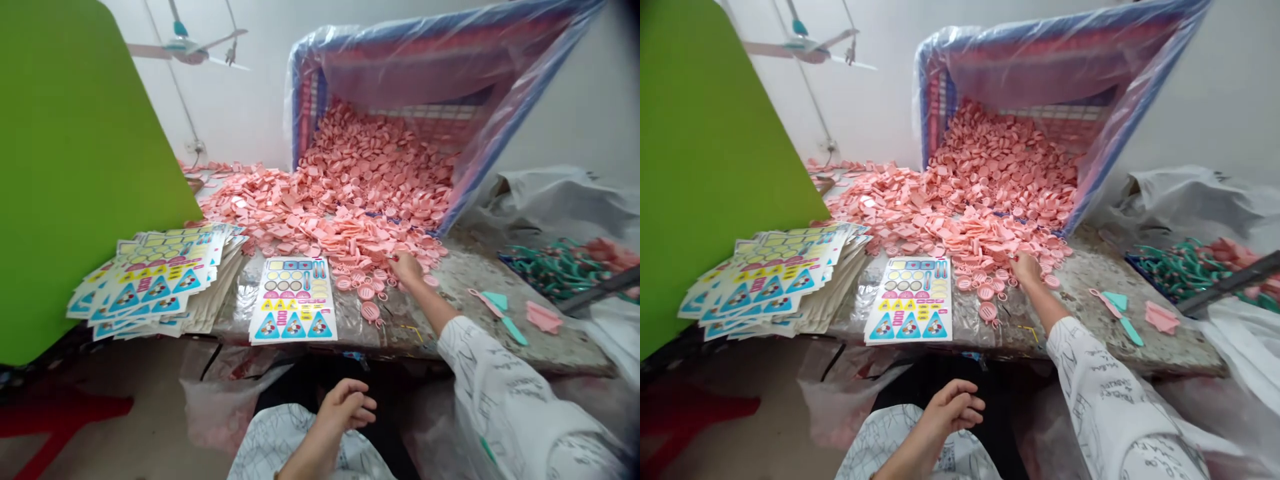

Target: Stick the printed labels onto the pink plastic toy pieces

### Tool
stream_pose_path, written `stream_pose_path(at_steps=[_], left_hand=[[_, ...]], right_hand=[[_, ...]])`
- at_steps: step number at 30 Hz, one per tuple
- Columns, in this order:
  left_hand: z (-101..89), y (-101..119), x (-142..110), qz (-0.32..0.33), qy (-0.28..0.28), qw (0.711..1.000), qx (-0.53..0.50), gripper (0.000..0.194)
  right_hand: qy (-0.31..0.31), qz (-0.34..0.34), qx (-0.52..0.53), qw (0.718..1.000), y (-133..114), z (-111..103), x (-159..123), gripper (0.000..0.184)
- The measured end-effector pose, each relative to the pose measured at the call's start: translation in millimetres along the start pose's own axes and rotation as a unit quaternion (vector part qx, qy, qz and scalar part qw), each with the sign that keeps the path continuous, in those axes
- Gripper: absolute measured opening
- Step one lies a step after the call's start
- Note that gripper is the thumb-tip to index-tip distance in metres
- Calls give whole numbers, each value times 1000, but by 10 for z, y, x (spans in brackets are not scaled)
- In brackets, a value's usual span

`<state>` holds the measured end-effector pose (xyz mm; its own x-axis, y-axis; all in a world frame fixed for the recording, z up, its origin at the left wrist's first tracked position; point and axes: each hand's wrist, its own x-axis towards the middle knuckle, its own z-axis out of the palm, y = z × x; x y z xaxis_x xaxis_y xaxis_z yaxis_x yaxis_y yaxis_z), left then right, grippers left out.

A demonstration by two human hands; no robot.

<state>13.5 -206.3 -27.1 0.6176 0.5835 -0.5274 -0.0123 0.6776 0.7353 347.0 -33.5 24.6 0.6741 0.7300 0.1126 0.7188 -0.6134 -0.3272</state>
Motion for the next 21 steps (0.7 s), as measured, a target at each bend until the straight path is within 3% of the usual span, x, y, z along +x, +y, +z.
stream_pose_path(at_steps=[3, 5, 8, 10, 12, 15, 18, 21], left_hand=[[-141, 255, -94, 28, -5, 999, -31, 44], [-222, 507, -113, 72, 3, 995, -71, 45], [-284, 873, -28, 153, 28, 975, -160, 50], [-266, 1046, 80, 176, 34, 958, -222, 53], [-217, 1143, 181, 173, 28, 947, -271, 54], [-157, 1167, 258, 188, 4, 933, -306, 52], [-178, 1108, 261, 195, -1, 932, -306, 53], [-285, 1068, 251, 180, 25, 935, -306, 50]], right_hand=[[26, -6, -6, 1000, -11, -74, -136, 32], [88, -28, 8, 996, -46, -149, -338, 35], [189, -103, 53, 975, -223, -222, -850, 34], [204, -181, 79, 959, -419, -211, -1285, 27], [173, -293, 94, 936, -628, -162, -1713, 22], [145, -403, 127, 895, -869, -68, -2196, 18], [115, -438, 167, 876, -997, -7, -2450, 17], [34, -429, 241, 870, -1047, -18, -2543, 21]])
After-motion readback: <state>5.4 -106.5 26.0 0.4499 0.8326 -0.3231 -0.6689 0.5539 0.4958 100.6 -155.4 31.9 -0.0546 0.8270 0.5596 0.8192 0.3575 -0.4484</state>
